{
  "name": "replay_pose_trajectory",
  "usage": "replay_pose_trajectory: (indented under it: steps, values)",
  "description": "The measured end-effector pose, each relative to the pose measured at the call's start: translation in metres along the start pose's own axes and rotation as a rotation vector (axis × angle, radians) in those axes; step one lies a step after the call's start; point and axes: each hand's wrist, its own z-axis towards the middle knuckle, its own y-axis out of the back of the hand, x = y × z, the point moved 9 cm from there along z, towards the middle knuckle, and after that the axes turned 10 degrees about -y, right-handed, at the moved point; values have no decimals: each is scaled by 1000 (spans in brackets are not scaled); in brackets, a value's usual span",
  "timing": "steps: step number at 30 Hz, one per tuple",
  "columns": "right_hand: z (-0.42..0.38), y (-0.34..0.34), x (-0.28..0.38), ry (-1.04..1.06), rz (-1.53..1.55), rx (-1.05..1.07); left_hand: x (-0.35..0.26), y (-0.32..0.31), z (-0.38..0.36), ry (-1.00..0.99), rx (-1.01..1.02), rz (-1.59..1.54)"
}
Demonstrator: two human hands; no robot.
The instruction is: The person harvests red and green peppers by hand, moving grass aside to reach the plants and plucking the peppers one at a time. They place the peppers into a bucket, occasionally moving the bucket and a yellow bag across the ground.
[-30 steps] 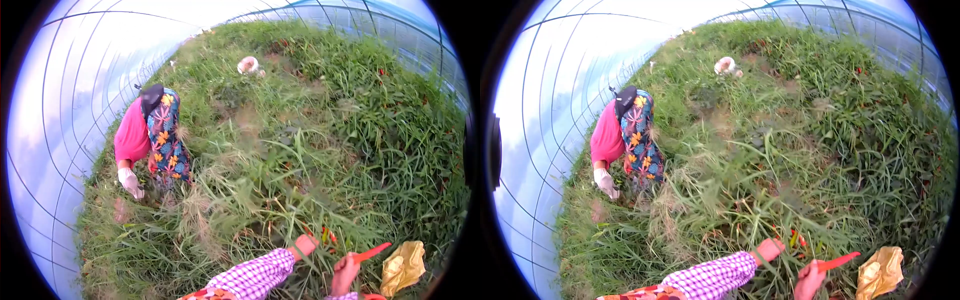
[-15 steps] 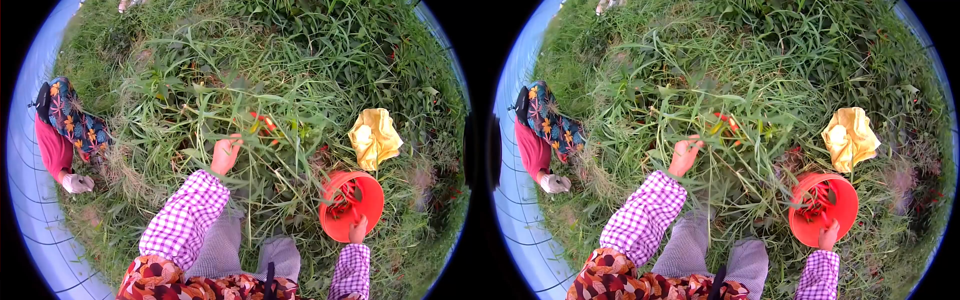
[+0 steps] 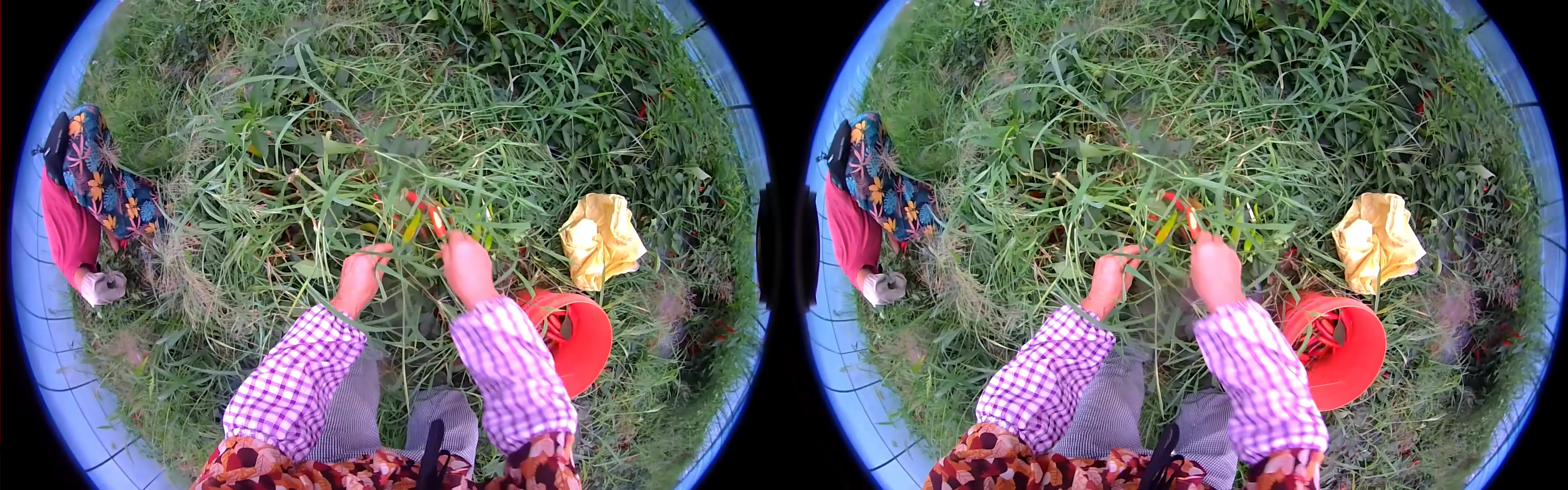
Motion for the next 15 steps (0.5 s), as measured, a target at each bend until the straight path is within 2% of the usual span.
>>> replay_pose_trajectory:
  steps: [3, 6, 8, 10, 11, 15]
  values:
    - [32, -30, -6, -183, -193, 45, 5, 0, -5, -45, -7, 46]
    - [28, -34, -2, -84, -287, -116, 14, -2, -10, 97, -51, -142]
    - [21, -35, -3, -30, -344, -112, 29, -8, -19, 390, -116, -498]
    - [18, -44, -10, 11, -336, -51, -8, 4, -9, 120, 10, -92]
    - [18, -47, -10, 64, -381, -101, -25, 3, -5, -16, 76, 118]
    - [5, -36, 9, 164, -471, -299, -29, 5, -2, -37, 89, 142]
